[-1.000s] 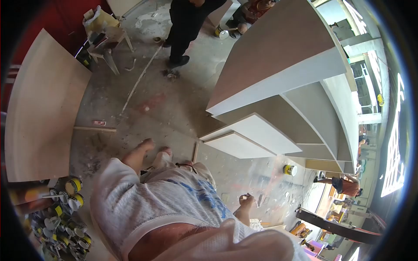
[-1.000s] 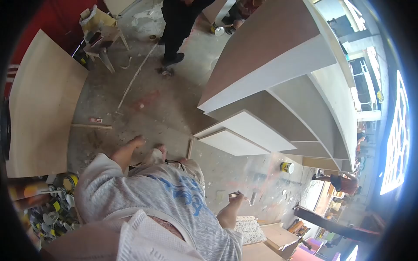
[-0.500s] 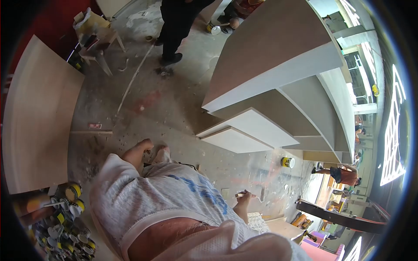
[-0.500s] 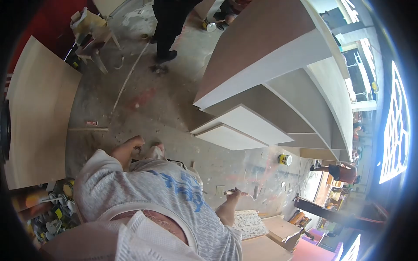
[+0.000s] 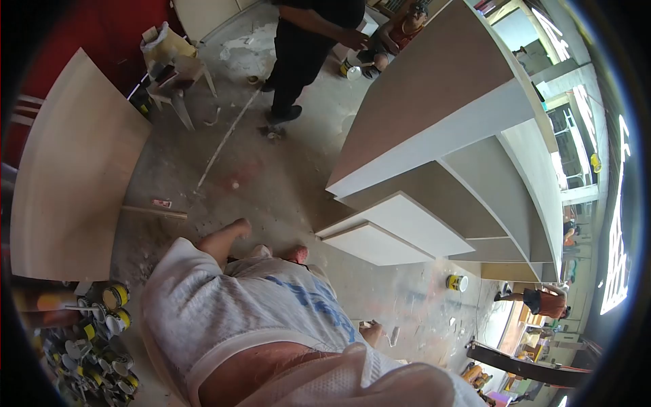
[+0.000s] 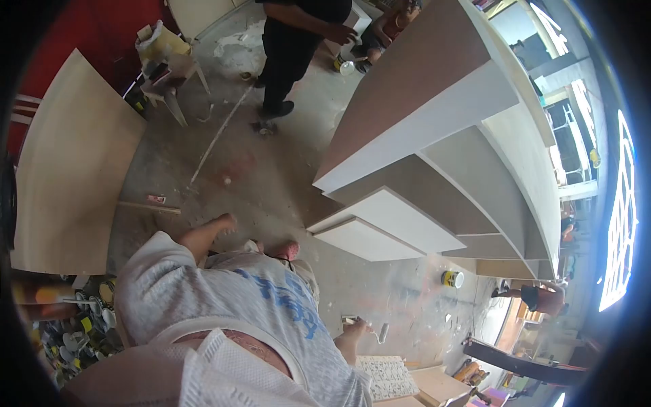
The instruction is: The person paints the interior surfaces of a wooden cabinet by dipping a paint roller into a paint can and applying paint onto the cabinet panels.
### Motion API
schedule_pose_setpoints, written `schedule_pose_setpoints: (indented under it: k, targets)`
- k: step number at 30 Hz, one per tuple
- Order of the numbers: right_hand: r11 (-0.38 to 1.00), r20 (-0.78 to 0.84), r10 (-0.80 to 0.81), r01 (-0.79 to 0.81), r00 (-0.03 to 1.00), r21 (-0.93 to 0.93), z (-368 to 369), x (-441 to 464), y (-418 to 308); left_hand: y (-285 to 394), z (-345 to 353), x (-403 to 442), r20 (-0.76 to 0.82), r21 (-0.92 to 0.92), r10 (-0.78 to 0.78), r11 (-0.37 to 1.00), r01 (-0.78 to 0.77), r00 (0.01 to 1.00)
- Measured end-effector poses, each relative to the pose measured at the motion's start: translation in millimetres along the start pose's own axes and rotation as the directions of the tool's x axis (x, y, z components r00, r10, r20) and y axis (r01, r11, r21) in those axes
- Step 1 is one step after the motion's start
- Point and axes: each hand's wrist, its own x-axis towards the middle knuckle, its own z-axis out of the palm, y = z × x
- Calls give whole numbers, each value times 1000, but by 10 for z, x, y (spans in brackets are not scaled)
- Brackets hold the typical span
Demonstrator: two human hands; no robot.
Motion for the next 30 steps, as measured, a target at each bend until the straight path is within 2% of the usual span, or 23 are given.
schedule_pose_setpoints:
  k: [2,3,4,5,6,7,8,10,11,12,14,15,16,17,18,19,21,22,23,24,25,28,30]
  targets:
    - [997,-19,-69,69,997,-28,119,5,33,-76,-49,51,168,-101,-8,995,25,986]
    - [998,-27,-66,66,997,-5,164,5,53,-99,-92,74,163,-93,-12,995,27,987]
    - [999,-23,-34,34,999,37,227,8,64,-98,-166,94,124,217,99,968,-124,987]
    - [985,-7,82,-80,997,153,268,16,78,-100,-239,116,123,508,215,825,-248,969]
    - [945,9,196,-191,981,265,309,24,92,-106,-321,146,124,512,216,822,-249,968]
    - [795,94,397,-394,913,461,344,87,123,-89,-425,231,120,428,222,868,-252,968]
    - [565,219,555,-557,803,609,380,129,127,-82,-541,299,116,338,229,906,-255,966]
    - [-34,523,691,-700,499,713,364,124,135,-71,-807,378,108,-15,185,983,-184,977]
    - [-33,510,706,-697,491,716,286,84,-4,-69,-985,426,108,-262,180,954,-146,978]
    - [183,412,672,-677,616,713,216,37,-153,-82,-1174,481,95,-480,210,866,-140,973]
    - [355,362,608,-650,707,672,75,-75,-144,582,-1675,-184,-33,-276,6,961,-15,999]
    - [437,335,573,-625,748,647,3,-130,-149,573,-1825,-101,-103,-264,12,964,-39,995]
    - [941,90,241,-255,966,221,-73,-169,-230,619,-2094,-69,6,-495,112,864,-94,994]
    - [901,104,-215,239,971,-363,-195,-148,-363,850,-2424,-548,-205,-656,136,716,-239,969]
    - [938,23,-174,173,984,-300,-311,-165,-509,778,-2830,-311,-107,-749,349,587,-306,931]
    - [966,-50,-144,130,988,-222,-408,-142,-590,1012,-3282,-406,-288,-582,336,682,-442,897]
    - [992,170,-20,-2,985,130,-372,169,-229,1290,-4310,-715,-648,-239,397,704,-668,650]
    - [615,189,585,-583,789,531,-353,235,-130,1462,-4550,-1204,-762,-210,383,616,-759,522]
    - [-165,452,850,-677,270,717,-380,249,-85,1647,-4795,-1719,-854,-148,357,531,-834,379]
    - [-107,345,911,-677,226,728,-435,335,-285,1746,-5025,-2126,-906,-68,350,432,-899,236]
    - [-113,342,912,-666,225,737,-506,372,-427,1559,-5237,-2377,-916,-94,305,470,-878,261]
    - [5,330,888,-722,322,691,-647,468,-855,1214,-5362,-2998,-980,18,182,499,-866,85]
    - [-35,335,901,-724,276,689,-667,500,-704,1009,-5272,-3354,-992,66,122,535,-842,0]
